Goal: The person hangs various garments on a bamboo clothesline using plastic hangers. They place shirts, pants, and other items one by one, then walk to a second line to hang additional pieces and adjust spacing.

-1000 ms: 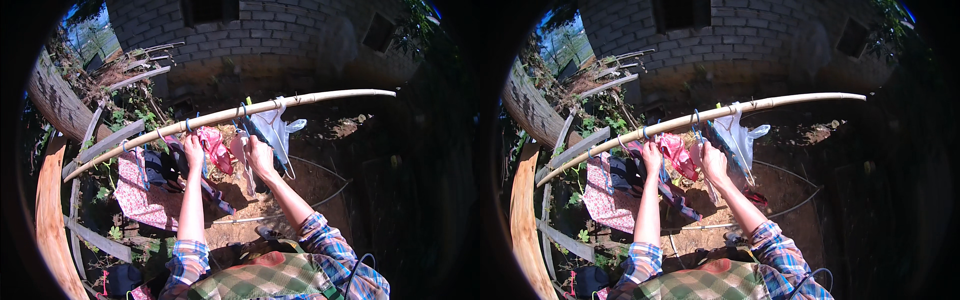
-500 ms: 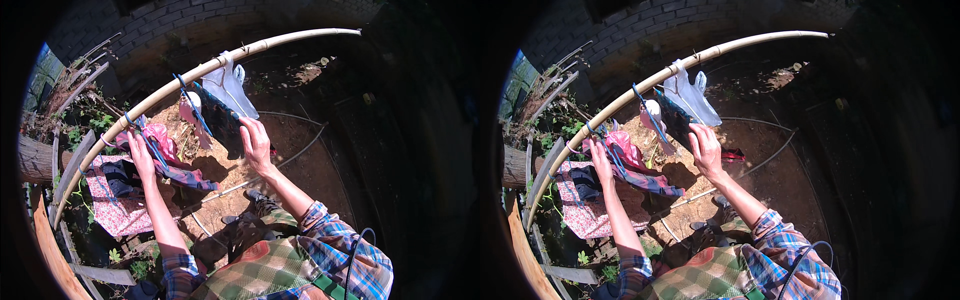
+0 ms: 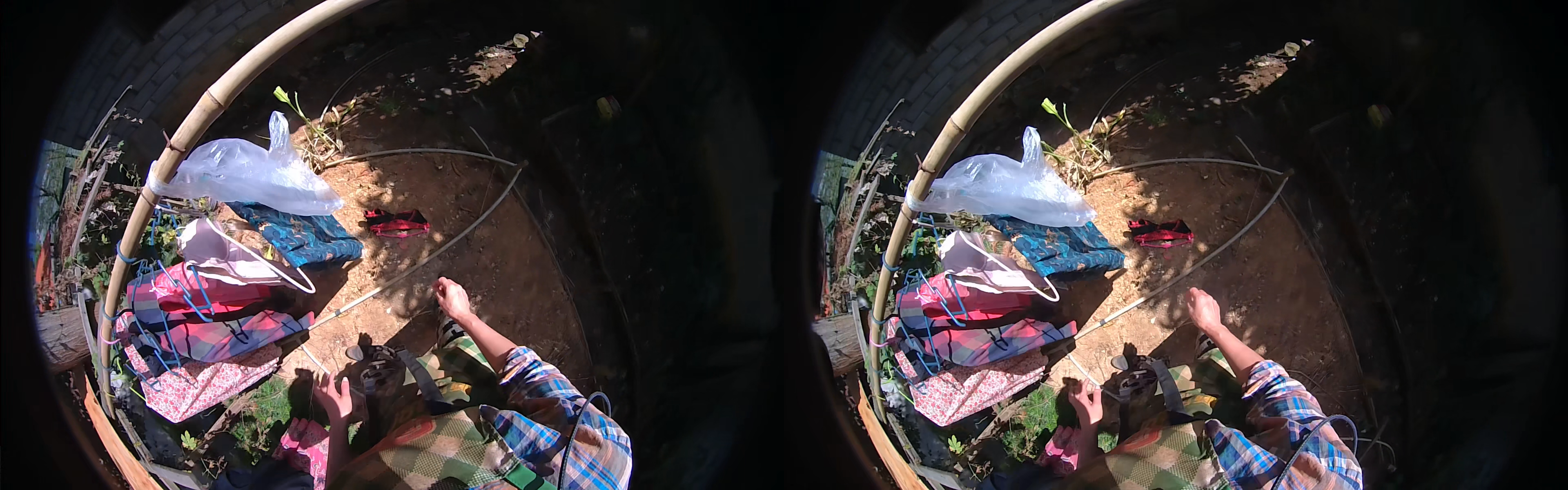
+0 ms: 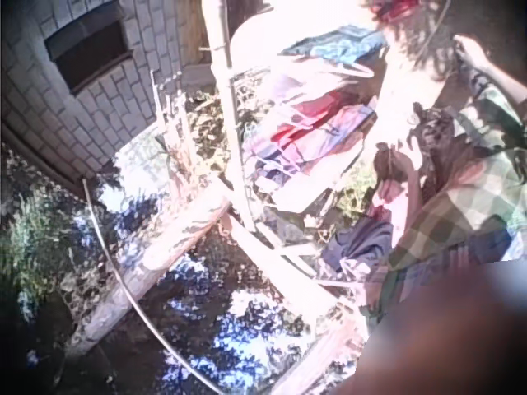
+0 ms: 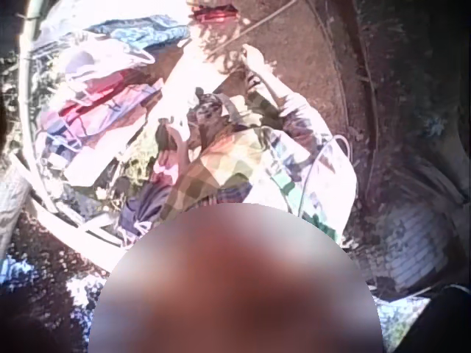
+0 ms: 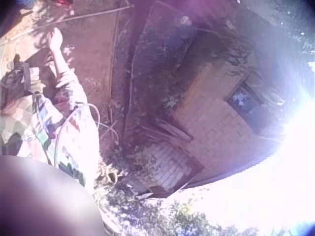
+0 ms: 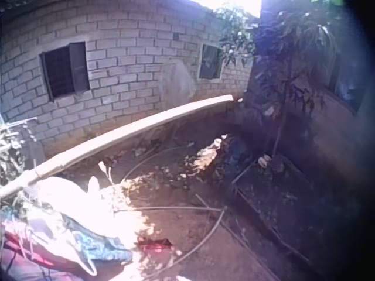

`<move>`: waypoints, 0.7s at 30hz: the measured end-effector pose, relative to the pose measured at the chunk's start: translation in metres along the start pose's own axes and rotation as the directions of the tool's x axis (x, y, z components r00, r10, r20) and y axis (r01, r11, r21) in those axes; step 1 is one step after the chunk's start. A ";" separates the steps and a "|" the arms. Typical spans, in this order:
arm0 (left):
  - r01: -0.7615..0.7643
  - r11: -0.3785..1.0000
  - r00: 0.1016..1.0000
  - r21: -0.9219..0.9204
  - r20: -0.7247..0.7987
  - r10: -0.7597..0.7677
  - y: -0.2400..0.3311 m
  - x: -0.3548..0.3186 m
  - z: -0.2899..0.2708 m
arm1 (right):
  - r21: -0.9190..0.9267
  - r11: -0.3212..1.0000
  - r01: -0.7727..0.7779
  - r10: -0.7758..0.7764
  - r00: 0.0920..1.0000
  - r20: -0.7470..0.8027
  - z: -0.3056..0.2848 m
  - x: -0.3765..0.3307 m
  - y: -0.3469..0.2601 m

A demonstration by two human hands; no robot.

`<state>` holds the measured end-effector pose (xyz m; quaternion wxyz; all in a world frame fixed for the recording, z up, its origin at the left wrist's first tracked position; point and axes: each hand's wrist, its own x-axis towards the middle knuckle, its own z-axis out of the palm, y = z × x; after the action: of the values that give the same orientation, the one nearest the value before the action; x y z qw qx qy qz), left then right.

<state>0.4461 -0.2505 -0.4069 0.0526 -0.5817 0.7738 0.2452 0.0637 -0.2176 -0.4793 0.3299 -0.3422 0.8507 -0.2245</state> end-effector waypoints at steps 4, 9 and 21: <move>0.132 0.984 0.961 -0.120 0.259 -0.098 0.004 -0.003 0.096 | -0.193 0.977 0.089 -0.029 0.956 0.292 0.013 0.061 0.070; 0.141 0.986 0.927 -0.090 0.361 -0.100 0.028 0.066 0.187 | -0.170 0.985 -0.021 0.053 0.981 0.186 0.096 0.156 0.162; 0.494 0.812 0.795 0.311 0.218 -0.567 0.040 0.186 0.228 | -0.156 0.983 0.099 -0.114 0.990 -0.088 0.364 0.386 0.297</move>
<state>0.3034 -0.3044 -0.6620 0.3060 -0.7214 0.5843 0.2111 -0.0168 -0.3588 -1.0652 0.2488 -0.4001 0.8607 -0.1929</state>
